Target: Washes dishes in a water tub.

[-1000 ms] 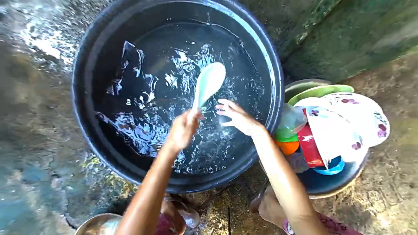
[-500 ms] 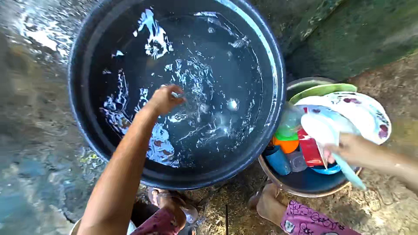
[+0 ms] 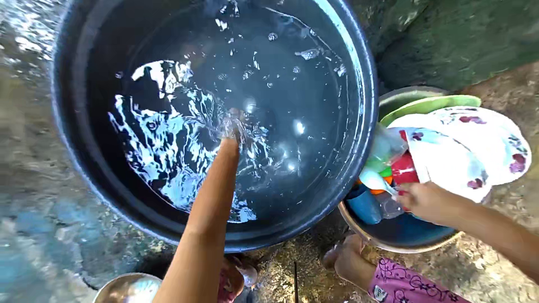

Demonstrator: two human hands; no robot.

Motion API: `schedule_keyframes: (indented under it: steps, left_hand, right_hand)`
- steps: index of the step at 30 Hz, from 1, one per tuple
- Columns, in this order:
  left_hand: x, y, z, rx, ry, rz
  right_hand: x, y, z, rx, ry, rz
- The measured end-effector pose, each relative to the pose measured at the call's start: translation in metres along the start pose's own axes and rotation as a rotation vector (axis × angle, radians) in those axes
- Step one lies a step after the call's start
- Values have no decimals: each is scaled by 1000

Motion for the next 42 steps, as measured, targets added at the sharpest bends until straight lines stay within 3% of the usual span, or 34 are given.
schedule_keyframes:
  steps: [3,7,10,13,15,20,23,27,30,33,37,42]
  left_hand:
    - [-28,-15,-6,-84,208,133]
    - [-54,-57,-11,-33,61,238]
    - [-48,-97,-17,58,77,447]
    - [-60,-84,-26,-224,117,503]
    - [-64,-71,-27,-334,112,563]
    - [-30,-67,-20,-256,-186,411]
    - [-15,-63,-27,-255,-333,208]
    - [-16,-72,-41,-247,-234,-21]
    - [-24,-83,-29,-142,-236,102]
    - [-36,-85,-5,-127,-327,325]
    - [-35,-84,23,-143,-556,515]
    - [-40,-71,25,-147,-705,500]
  right_hand:
    - [28,-19,59,243,94,-152]
    - [36,23,131,536,32,-313]
    - [27,85,174,482,-24,-219]
    - [25,138,197,321,38,-116]
    - [25,156,202,274,229,-114]
    - [-7,164,217,448,987,-189]
    - [-27,149,240,577,1148,-92]
    - [-35,150,258,727,1183,-287]
    - [-30,166,253,527,1144,-520]
    - [-32,169,247,318,1138,-539]
    - [-35,184,235,323,1152,-367]
    - [-31,190,227,444,1447,-342]
Point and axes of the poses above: each hand's wrist, its own y-axis towards the middle knuckle, its own x-axis out of the back of the hand, z = x × y, the point moved 5 cm from there along y, towards the middle knuckle, and after that the axes turned 10 degrees about y, right-handed, at the moved point
